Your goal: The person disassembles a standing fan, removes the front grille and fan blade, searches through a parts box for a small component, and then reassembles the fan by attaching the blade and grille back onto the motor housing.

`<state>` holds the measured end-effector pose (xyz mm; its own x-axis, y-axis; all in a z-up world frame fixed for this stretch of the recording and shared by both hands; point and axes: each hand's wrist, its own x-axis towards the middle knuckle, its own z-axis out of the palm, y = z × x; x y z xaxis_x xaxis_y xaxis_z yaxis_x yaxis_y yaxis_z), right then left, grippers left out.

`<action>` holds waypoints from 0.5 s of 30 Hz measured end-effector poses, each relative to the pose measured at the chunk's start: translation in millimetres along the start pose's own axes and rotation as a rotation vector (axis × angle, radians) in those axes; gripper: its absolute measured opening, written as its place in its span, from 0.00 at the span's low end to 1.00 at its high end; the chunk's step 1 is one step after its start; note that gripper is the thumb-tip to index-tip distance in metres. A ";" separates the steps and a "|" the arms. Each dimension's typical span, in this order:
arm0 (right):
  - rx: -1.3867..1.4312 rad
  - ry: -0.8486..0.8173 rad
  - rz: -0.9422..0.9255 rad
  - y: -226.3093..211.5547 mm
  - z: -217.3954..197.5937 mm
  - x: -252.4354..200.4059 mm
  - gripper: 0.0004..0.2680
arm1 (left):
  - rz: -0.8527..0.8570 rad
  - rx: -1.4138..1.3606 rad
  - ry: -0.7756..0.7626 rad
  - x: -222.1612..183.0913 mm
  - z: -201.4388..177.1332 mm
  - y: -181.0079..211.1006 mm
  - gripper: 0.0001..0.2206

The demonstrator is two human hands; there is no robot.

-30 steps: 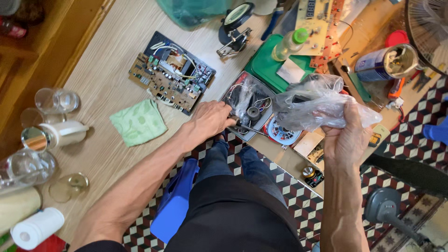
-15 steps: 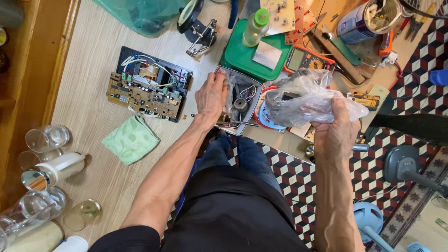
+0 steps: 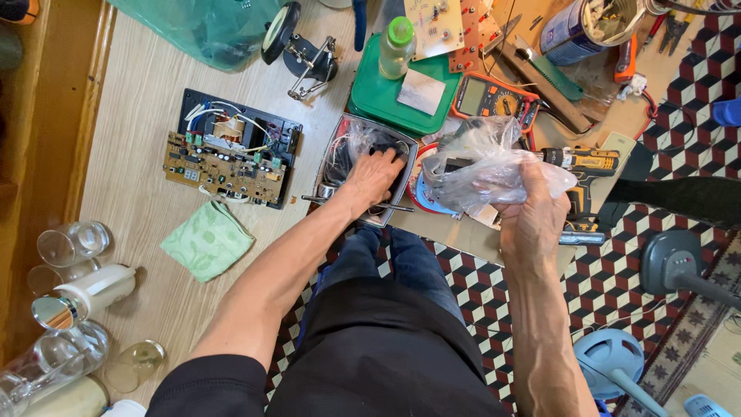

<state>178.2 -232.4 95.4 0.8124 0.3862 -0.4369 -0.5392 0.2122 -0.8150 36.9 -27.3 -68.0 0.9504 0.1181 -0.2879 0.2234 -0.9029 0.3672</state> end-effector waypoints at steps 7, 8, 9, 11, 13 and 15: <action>-0.003 0.002 -0.003 0.8 -9.6 3.4 0.07 | 0.065 0.032 0.025 0.3 -17.3 -0.7 0.25; -0.003 0.007 -0.002 0.4 -11.2 4.4 0.07 | 0.072 0.006 0.020 0.6 -18.9 -7.5 0.23; -0.003 0.011 -0.002 -0.2 -12.5 5.0 0.07 | 0.026 -0.041 0.063 0.0 -20.0 -15.1 0.18; -0.001 0.000 0.000 0.1 -14.0 4.6 0.07 | -0.070 -0.131 0.154 -3.9 -20.6 -30.4 0.09; -0.010 -0.004 0.004 -0.1 -15.8 2.6 0.08 | -0.065 -0.203 0.185 -8.6 -11.4 -30.5 0.08; -0.023 -0.016 -0.002 -0.2 -14.3 2.8 0.08 | 0.005 -0.221 0.201 -13.1 -2.0 -25.5 0.07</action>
<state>183.7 -244.2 88.9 0.8095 0.4006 -0.4292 -0.5323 0.1923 -0.8244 19.2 -4.9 -71.8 0.9704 0.2135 -0.1129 0.2397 -0.7942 0.5583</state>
